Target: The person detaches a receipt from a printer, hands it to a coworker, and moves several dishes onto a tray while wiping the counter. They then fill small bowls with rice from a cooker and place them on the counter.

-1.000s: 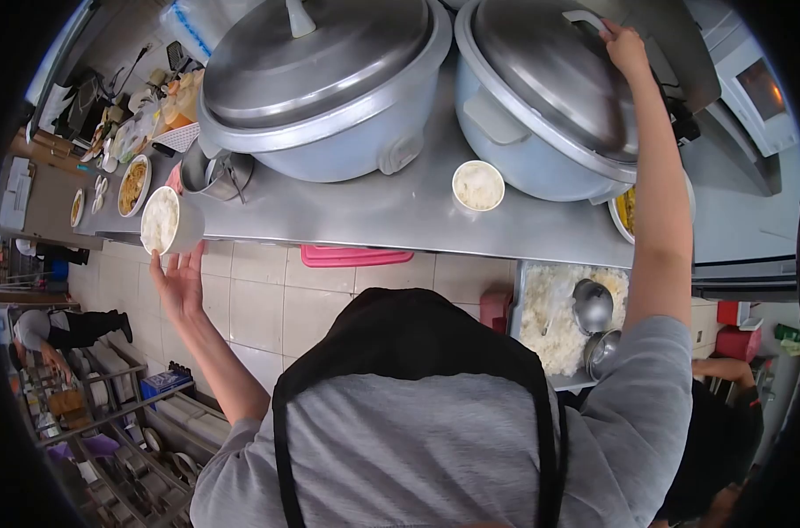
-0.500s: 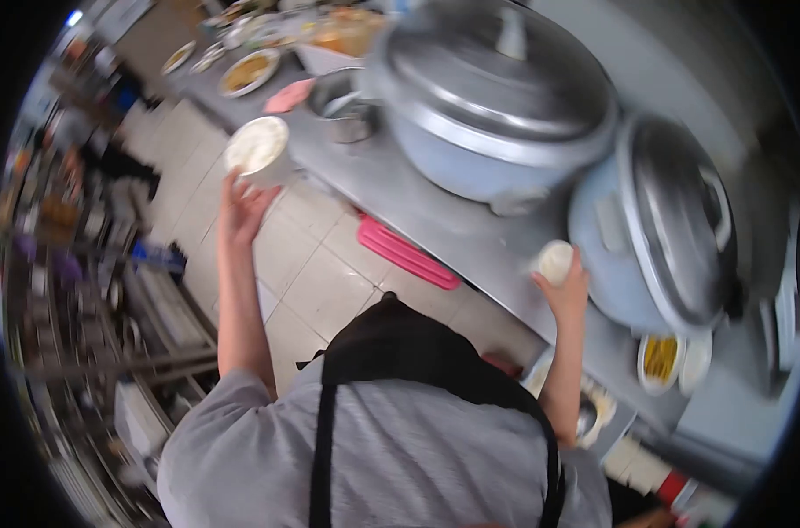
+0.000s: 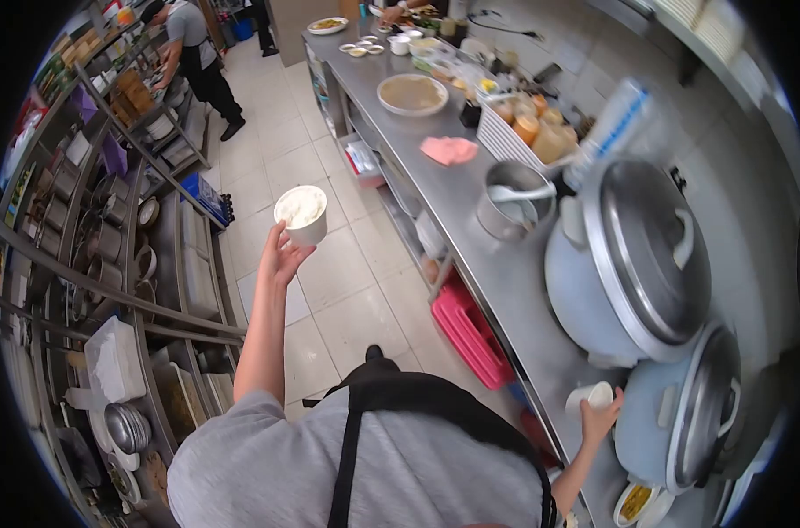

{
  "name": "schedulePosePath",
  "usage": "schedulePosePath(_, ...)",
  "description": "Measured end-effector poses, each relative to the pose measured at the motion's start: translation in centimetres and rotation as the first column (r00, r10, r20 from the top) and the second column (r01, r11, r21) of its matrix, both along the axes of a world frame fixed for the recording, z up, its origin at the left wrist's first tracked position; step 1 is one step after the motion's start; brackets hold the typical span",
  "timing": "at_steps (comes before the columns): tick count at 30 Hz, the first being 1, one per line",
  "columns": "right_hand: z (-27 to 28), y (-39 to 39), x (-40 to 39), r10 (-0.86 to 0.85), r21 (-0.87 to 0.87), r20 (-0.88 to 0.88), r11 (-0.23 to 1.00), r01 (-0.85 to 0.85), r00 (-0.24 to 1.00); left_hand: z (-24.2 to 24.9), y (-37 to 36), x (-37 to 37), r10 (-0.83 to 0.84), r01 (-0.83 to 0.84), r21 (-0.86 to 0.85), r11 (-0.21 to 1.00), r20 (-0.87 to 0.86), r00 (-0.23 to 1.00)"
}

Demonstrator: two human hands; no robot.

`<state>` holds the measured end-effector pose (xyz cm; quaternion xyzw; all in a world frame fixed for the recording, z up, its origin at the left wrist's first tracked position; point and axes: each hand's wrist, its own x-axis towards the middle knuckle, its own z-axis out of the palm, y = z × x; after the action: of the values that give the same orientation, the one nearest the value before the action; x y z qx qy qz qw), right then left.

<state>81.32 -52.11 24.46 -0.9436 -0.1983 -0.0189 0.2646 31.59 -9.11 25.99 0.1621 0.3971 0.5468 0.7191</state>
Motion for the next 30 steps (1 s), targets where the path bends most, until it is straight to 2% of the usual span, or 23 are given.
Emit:
schedulePosePath(1,0.9,1.8,-1.5,0.014,0.008,0.004,1.000,-0.014,1.000,-0.6,1.2,-2.1,0.029,-0.029,-0.019,0.999,0.008,1.000)
schedulePosePath(4,4.6,8.1,-7.1,0.266,0.015,-0.180,0.963,-0.268,0.947,-0.7,4.0,-7.1,0.079,-0.080,-0.013,0.997,-0.041,0.996)
schedulePosePath(5,5.0,11.0,-8.8,0.270,0.016,-0.182,0.962,-0.272,0.945,-0.8,4.8,-8.1,0.083,-0.084,-0.013,0.996,-0.044,0.996)
schedulePosePath(7,5.5,16.5,-11.9,0.498,0.203,-0.271,0.866,-0.457,0.824,-0.8,6.4,-9.8,0.060,-0.061,-0.021,0.998,-0.047,0.997)
schedulePosePath(9,6.3,22.6,-15.0,0.590,0.271,-0.336,0.807,-0.525,0.734,-0.5,8.0,-9.9,0.057,-0.059,-0.020,0.998,-0.061,0.996)
schedulePosePath(11,5.3,28.0,-16.6,0.740,0.235,-0.192,0.672,-0.702,0.644,-1.2,9.8,-9.2,-0.037,0.037,-0.024,0.999,0.007,0.999)
schedulePosePath(13,5.0,33.8,-18.0,0.827,0.203,-0.113,0.561,-0.802,0.550,-1.3,11.7,-7.2,-0.109,0.110,-0.017,0.994,0.022,0.994)
schedulePosePath(15,4.5,39.7,-18.5,0.856,0.144,-0.056,0.516,-0.844,0.514,-1.0,13.4,-4.3,-0.244,0.245,-0.004,0.970,0.035,0.969)
schedulePosePath(17,3.2,45.1,-17.5,0.833,0.070,-0.020,0.553,-0.830,0.553,-0.6,15.4,-1.0,-0.316,0.317,-0.012,0.948,0.050,0.947)
schedulePosePath(19,2.6,49.9,-16.3,0.766,-0.030,-0.028,0.642,-0.766,0.643,0.1,17.6,2.1,-0.381,0.382,-0.012,0.924,0.069,0.922)
schedulePosePath(20,2.1,52.0,-15.1,0.761,-0.029,-0.033,0.648,-0.761,0.648,0.5,18.5,3.6,-0.429,0.429,0.013,0.903,0.071,0.901)
schedulePosePath(22,0.8,55.2,-12.8,0.630,-0.116,-0.063,0.766,-0.633,0.774,0.9,20.6,5.9,-0.493,0.493,0.029,0.870,0.069,0.867)
schedulePosePath(23,0.1,56.3,-12.2,0.628,-0.114,-0.070,0.767,-0.632,0.775,1.2,21.6,6.7,-0.495,0.495,0.023,0.869,0.063,0.866)
schedulePosePath(25,-0.7,58.3,-11.4,0.533,-0.238,0.336,0.846,-0.477,0.777,1.5,23.6,8.0,-0.506,0.506,0.013,0.862,0.077,0.859)
schedulePosePath(26,-0.2,59.2,-11.5,0.550,-0.221,0.447,0.832,-0.509,0.705,1.3,24.6,8.3,-0.502,0.503,0.004,0.864,0.074,0.862)
schedulePosePath(27,-0.5,60.8,-11.7,0.556,-0.221,0.440,0.828,-0.514,0.705,1.1,25.7,8.4,-0.509,0.510,-0.008,0.860,0.064,0.858)
schedulePosePath(29,-1.2,64.4,-12.3,0.749,0.103,0.337,0.572,-0.814,0.570,0.7,28.0,8.3,-0.509,0.511,-0.024,0.860,0.051,0.859)
schedulePosePath(30,-1.8,66.4,-13.3,0.764,0.243,0.209,0.564,-0.789,0.610,0.4,28.9,8.1,-0.494,0.495,-0.036,0.868,0.036,0.869)
